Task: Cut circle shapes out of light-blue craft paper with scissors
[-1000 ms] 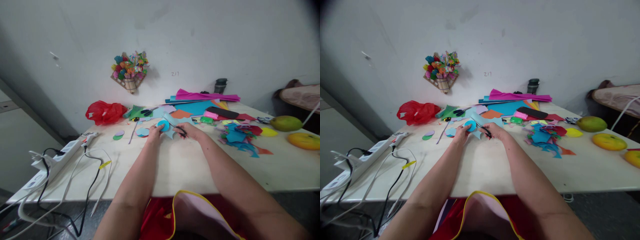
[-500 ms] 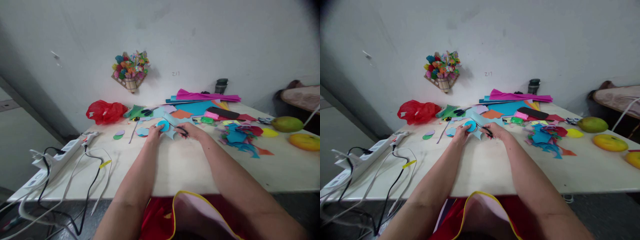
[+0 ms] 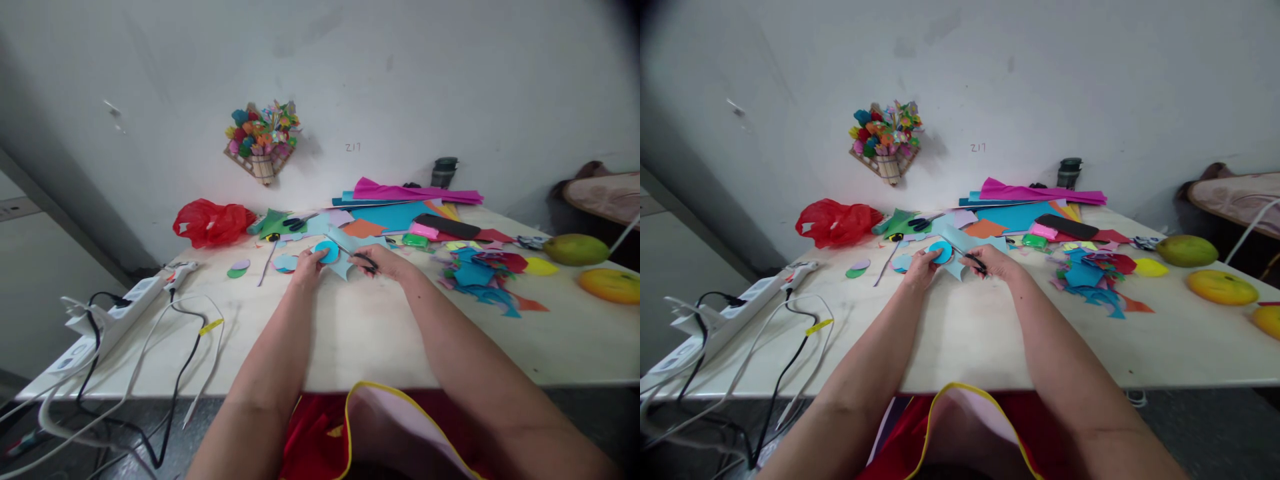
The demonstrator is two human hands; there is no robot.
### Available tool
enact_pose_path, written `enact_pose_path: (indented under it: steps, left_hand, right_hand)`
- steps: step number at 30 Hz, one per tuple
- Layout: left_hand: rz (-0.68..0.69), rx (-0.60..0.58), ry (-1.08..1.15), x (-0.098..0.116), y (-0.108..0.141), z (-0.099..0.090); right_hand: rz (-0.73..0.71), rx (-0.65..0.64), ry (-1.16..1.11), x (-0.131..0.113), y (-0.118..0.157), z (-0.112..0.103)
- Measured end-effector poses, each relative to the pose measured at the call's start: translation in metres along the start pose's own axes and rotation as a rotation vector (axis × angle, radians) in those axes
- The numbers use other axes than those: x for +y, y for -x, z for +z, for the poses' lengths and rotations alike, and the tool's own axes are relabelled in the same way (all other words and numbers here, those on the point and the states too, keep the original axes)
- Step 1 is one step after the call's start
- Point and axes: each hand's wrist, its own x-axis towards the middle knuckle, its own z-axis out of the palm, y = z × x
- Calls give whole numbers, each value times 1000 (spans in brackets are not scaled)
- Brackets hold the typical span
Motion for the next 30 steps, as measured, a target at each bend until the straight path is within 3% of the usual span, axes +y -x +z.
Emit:
enact_pose_path:
  steps: [30]
  left_hand:
    - [-54, -69, 20, 9, 4, -8]
  right_hand:
    - [4, -64, -16, 5, -3, -2]
